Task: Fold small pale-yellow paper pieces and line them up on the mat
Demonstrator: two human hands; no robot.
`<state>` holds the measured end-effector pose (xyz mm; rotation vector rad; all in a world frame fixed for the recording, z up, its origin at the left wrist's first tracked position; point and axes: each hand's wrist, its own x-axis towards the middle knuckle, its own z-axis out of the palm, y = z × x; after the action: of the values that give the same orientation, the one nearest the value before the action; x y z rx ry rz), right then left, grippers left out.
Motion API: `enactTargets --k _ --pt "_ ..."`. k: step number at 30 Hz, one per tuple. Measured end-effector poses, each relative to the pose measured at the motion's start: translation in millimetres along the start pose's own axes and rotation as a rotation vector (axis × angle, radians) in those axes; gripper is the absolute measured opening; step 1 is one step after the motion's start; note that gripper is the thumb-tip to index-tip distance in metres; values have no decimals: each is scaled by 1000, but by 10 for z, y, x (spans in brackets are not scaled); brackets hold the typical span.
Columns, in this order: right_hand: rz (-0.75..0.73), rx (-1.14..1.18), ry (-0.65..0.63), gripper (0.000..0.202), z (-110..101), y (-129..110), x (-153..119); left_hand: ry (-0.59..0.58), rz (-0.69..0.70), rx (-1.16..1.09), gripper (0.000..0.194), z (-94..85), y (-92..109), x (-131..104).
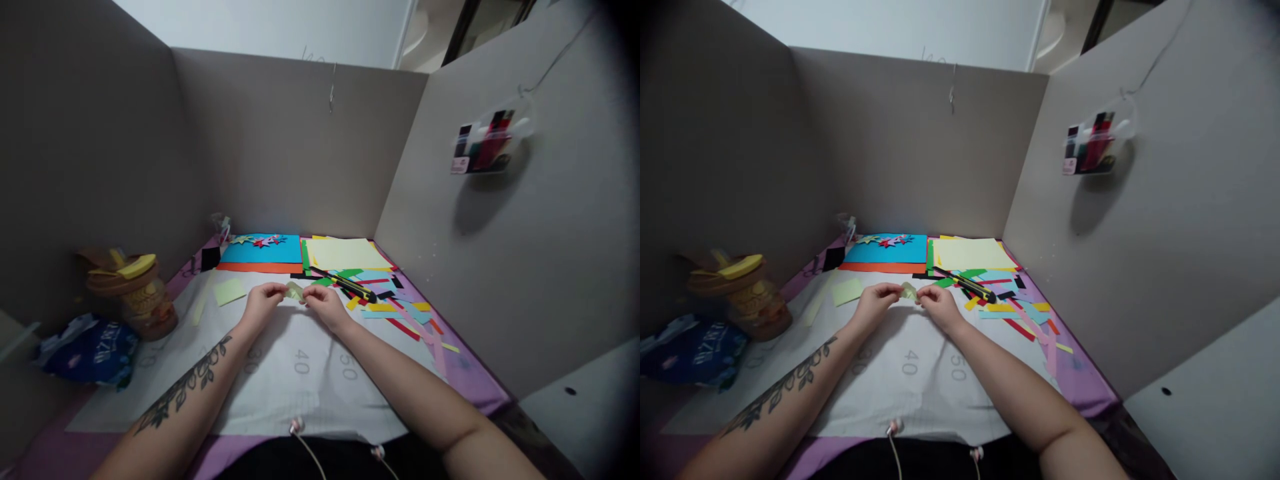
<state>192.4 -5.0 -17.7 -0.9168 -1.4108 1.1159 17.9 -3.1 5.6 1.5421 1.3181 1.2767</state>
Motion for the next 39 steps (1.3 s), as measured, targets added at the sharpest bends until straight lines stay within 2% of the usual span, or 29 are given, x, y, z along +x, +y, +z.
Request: enactTargets --k 11,16,22,28,32,39 --pt "26 -68 9 14 29 28 -16 -34 47 5 14 25 59 -62" --pt "-71 -234 36 11 9 10 -18 -89 67 -18 8 53 37 -71" --pt "-151 -361 26 9 -25 -29 -25 -153 96 41 10 77 -8 -80" --pt "-294 -523 -6 11 -64 -79 -39 -240 164 76 8 65 8 -105" --pt "-359 -584 -47 14 -76 -138 -56 -264 127 -53 12 58 81 -132" --pt "-411 -612 -62 13 -81 -197 -78 -308 90 -21 18 48 115 -125"
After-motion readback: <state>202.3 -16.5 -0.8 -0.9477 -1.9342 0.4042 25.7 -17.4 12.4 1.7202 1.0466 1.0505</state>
